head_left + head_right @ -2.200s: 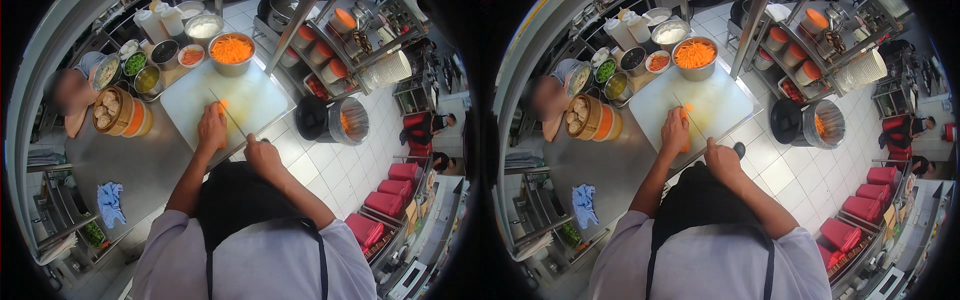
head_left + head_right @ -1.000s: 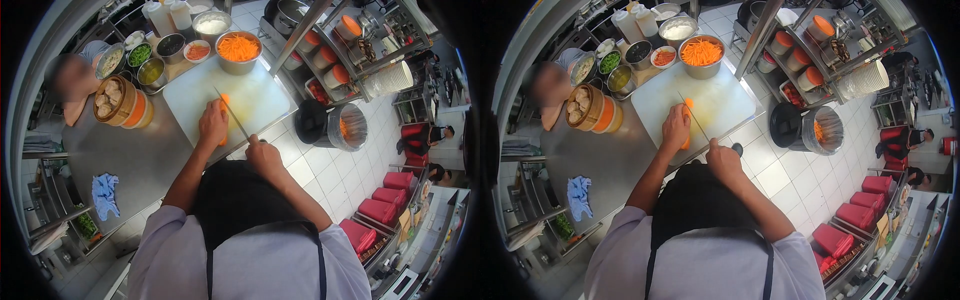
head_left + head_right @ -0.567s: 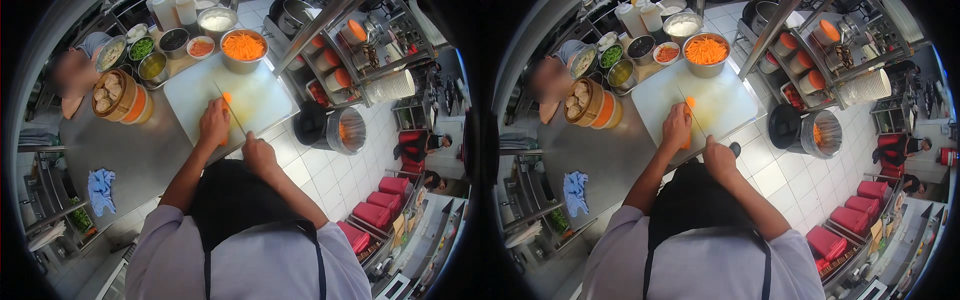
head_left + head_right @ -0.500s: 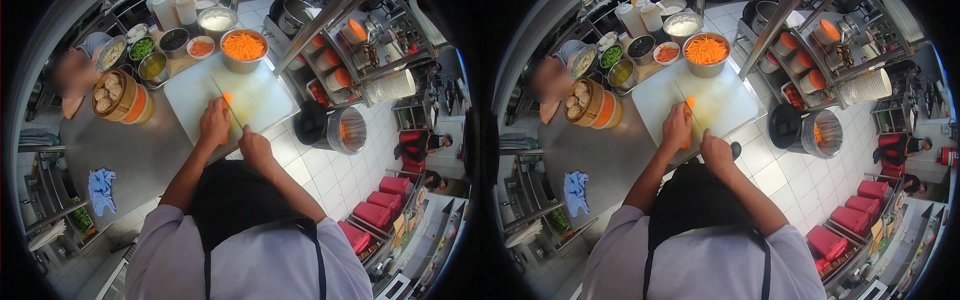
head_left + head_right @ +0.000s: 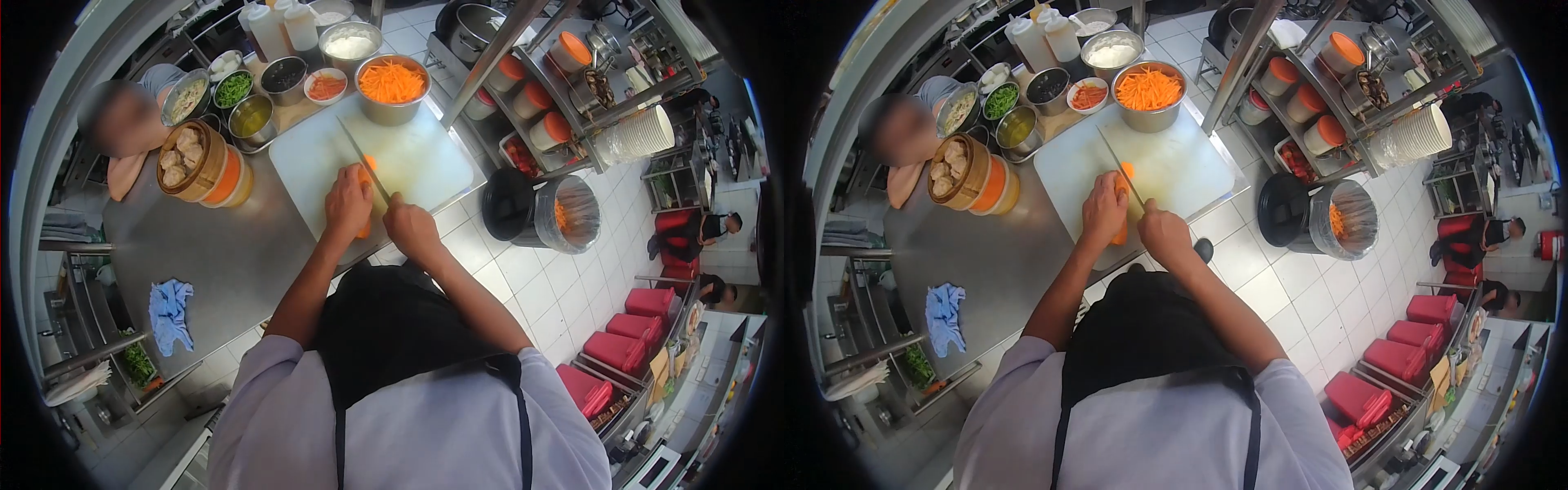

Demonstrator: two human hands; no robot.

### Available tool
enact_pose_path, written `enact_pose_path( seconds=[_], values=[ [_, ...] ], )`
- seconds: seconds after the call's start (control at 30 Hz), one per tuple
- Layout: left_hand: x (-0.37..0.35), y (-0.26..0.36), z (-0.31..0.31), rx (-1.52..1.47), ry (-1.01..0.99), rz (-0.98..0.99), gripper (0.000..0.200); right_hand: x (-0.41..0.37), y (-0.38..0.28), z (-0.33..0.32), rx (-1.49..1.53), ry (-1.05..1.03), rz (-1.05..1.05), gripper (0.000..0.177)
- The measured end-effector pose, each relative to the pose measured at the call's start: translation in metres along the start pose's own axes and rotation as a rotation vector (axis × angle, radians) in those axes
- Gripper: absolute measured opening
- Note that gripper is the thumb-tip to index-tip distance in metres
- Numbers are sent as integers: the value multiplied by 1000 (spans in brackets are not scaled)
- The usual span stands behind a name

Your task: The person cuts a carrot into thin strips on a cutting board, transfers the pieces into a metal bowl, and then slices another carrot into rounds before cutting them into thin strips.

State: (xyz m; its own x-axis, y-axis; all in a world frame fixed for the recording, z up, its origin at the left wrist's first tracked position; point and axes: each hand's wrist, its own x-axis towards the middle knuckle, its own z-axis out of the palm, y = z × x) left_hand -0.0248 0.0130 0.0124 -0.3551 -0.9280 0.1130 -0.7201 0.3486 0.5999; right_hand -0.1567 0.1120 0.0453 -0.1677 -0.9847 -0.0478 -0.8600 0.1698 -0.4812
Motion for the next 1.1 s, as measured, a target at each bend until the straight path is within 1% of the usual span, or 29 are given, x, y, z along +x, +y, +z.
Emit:
enact_pose_path(
  seconds=[0.1, 0.2, 0.33, 0.43, 0.6, 0.7, 0.83, 0.93, 1.03, 1.1],
  values=[
    [-1, 3, 0, 1, -3, -9, 37, -8, 2, -8, 9, 33, -28, 14],
    [0, 2, -3, 0, -26, -19, 38, -13, 4, -9, 1, 51, -9, 14],
    [-2, 9, -6, -39, -1, -22, 40, -6, 9, -2, -28, 8, -43, 13],
    [-4, 8, -4, -17, 66, 77, 42, 6, 13, 12, -96, -28, -66, 14],
    [0, 9, -6, 95, -34, 82, 42, 9, 15, 16, -144, -39, -85, 19],
    [4, 12, -8, 146, -74, 99, 39, 9, 14, 18, -152, -48, -68, 17],
    [10, 19, -14, 212, -133, 120, 34, 6, 14, 14, -155, 5, -91, 14],
    [11, 16, -10, 216, -124, 135, 34, 1, 15, 11, -119, 42, -99, 15],
    [10, 15, -6, 235, -127, 121, 39, -3, 16, 7, -97, 33, -89, 15],
    [10, 15, -6, 221, -118, 126, 50, -5, 16, 5, -80, 26, -72, 15]
  ],
)
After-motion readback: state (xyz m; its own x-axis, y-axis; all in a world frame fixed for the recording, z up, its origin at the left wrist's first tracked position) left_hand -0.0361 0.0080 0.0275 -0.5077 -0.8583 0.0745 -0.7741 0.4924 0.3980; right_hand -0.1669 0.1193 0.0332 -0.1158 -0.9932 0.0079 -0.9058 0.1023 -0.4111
